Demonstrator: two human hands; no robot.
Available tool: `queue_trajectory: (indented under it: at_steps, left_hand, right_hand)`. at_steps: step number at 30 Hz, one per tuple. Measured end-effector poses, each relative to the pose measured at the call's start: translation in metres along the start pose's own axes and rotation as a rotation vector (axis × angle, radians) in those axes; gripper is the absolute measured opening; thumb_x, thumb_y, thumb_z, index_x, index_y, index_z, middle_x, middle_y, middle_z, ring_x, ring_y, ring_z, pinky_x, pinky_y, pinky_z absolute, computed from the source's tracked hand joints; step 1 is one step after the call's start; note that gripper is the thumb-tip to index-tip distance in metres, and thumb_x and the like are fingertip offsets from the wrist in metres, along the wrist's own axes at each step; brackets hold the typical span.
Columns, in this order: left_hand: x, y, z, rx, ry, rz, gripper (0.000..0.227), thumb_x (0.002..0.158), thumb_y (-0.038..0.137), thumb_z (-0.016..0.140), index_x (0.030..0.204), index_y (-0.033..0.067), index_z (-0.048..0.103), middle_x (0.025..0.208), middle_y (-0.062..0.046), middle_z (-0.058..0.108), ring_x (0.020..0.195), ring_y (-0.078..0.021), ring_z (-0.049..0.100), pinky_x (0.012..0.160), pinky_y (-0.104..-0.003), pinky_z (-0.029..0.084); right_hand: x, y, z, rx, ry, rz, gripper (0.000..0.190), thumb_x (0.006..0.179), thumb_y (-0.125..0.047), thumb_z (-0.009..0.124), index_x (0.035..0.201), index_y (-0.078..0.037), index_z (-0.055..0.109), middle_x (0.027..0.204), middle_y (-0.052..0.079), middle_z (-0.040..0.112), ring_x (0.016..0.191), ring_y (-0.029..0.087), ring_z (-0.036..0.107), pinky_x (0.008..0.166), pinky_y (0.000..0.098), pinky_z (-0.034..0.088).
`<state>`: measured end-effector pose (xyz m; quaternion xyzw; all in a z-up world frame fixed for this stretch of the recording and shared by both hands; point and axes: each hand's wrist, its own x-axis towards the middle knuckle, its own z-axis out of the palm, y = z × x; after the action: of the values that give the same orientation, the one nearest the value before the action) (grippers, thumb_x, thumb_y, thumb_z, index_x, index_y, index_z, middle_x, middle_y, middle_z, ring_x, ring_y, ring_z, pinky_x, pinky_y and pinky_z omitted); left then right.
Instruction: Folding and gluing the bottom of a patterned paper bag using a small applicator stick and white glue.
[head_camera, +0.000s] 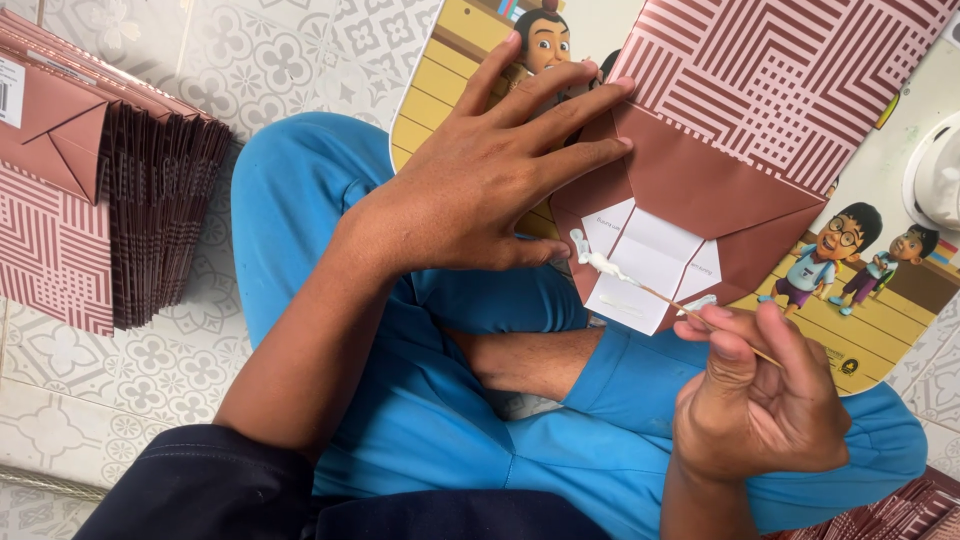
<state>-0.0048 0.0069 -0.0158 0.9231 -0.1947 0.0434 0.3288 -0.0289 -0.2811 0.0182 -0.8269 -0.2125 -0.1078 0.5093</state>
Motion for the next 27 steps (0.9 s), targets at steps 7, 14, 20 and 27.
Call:
queue_trajectory:
  at_steps: [7,14,20,27]
  left_hand:
    - [0.001,0.000,-0.001,0.008,0.003,-0.004,0.101,0.058,0.035,0.088,0.152,0.0154,0.056,0.165,-0.006,0.034,0.154,-0.0310,0.026,0.126,-0.064,0.004]
    - [0.000,0.000,0.002,0.004,-0.015,-0.036,0.105,0.056,0.036,0.091,0.153,0.0166,0.056,0.167,-0.003,0.031,0.155,-0.0286,0.025,0.127,-0.063,0.003]
    - [0.000,0.001,0.001,-0.001,-0.010,-0.033,0.107,0.054,0.037,0.092,0.153,0.0163,0.056,0.166,-0.003,0.030,0.155,-0.0289,0.026,0.128,-0.062,0.005]
    - [-0.001,-0.001,0.005,0.015,-0.011,-0.032,0.106,0.056,0.037,0.091,0.154,0.0168,0.056,0.167,-0.003,0.029,0.155,-0.0289,0.025,0.128,-0.062,0.003]
  right_hand:
    - [0.003,-0.008,0.003,-0.068,-0.083,-0.014,0.026,0.106,0.008,0.064,0.130,0.007,0.054,0.106,0.027,0.067,0.089,0.031,0.071,0.084,0.0401,0.068]
    - [-0.004,-0.002,-0.004,-0.032,-0.016,0.016,0.027,0.109,0.001,0.063,0.132,0.009,0.053,0.104,0.027,0.062,0.093,0.033,0.070,0.081,0.0412,0.068]
    - [-0.001,-0.003,-0.002,-0.047,-0.060,0.003,0.025,0.108,0.005,0.063,0.131,0.009,0.053,0.105,0.027,0.064,0.092,0.031,0.070,0.086,0.0419,0.069]
    - [-0.003,-0.005,-0.005,-0.115,-0.067,-0.040,0.024,0.107,0.008,0.064,0.128,0.011,0.054,0.096,0.028,0.063,0.086,0.032,0.069,0.079,0.0425,0.068]
